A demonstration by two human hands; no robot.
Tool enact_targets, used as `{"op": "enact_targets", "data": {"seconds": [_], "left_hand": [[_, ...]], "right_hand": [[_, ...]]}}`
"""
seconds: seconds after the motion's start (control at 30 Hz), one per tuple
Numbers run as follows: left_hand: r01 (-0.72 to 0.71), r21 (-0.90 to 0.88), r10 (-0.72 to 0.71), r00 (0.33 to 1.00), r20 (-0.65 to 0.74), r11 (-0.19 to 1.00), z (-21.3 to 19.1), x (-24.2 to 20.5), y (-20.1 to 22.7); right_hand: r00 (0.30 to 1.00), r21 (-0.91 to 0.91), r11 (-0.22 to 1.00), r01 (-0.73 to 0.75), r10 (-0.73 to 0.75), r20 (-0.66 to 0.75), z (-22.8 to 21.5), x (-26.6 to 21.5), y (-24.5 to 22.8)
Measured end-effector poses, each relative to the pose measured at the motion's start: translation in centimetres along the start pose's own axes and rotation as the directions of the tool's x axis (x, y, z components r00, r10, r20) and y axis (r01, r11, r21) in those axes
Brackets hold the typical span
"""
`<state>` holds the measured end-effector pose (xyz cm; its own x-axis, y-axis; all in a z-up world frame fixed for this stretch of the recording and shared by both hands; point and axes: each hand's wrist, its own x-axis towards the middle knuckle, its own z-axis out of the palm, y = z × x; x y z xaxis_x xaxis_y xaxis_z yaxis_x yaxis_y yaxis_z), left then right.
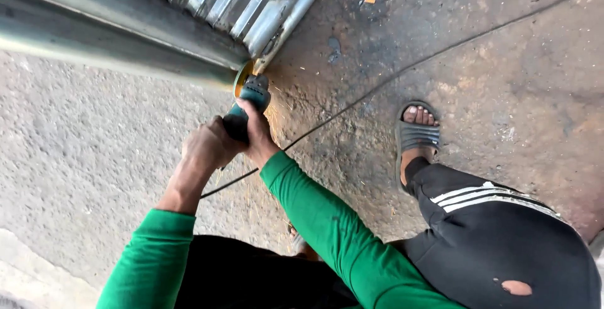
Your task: Using a handheld angle grinder to smooth or cut the bottom edge of a metal gate.
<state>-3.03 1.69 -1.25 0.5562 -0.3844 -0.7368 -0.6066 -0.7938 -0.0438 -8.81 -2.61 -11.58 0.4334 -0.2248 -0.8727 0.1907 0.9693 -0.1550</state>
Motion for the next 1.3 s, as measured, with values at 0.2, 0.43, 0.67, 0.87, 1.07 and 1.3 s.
{"op": "enact_targets", "data": {"seconds": [0.2, 0.43, 0.67, 0.87, 1.07, 1.3], "left_hand": [[-0.014, 0.001, 0.014, 0.999, -0.052, 1.0, 0.3, 0.2, -0.4], [0.031, -0.051, -0.03, 0.999, 0.016, 0.998, -1.2, -1.6, -0.2], [0.005, -0.017, -0.005, 1.0, 0.013, 1.0, 0.1, 0.6, 0.2], [0.001, 0.011, -0.001, 1.0, -0.005, 1.0, 0.6, 0.0, 0.1], [-0.001, -0.048, 0.001, 1.0, -0.012, 0.999, 0.1, 0.4, 0.1], [0.019, -0.007, -0.019, 1.0, -0.003, 1.0, 1.6, 0.0, 0.3]], "right_hand": [[1.0, 0.056, 0.998, 0.009, -0.009, -0.003, 0.4, 0.1, 0.2], [0.998, 0.059, 0.998, 0.004, -0.001, -0.055, 1.5, -2.3, 0.2], [0.996, 0.016, 0.999, 0.039, -0.037, -0.084, 1.2, -2.0, -1.0], [0.999, 0.057, 0.998, 0.04, -0.039, -0.014, 0.7, -1.8, -0.9], [0.997, 0.013, 0.997, 0.076, -0.076, -0.019, 0.4, -0.3, -0.6], [0.999, 0.023, 0.999, 0.041, -0.041, 0.0, 0.2, -2.3, -0.9]]}}
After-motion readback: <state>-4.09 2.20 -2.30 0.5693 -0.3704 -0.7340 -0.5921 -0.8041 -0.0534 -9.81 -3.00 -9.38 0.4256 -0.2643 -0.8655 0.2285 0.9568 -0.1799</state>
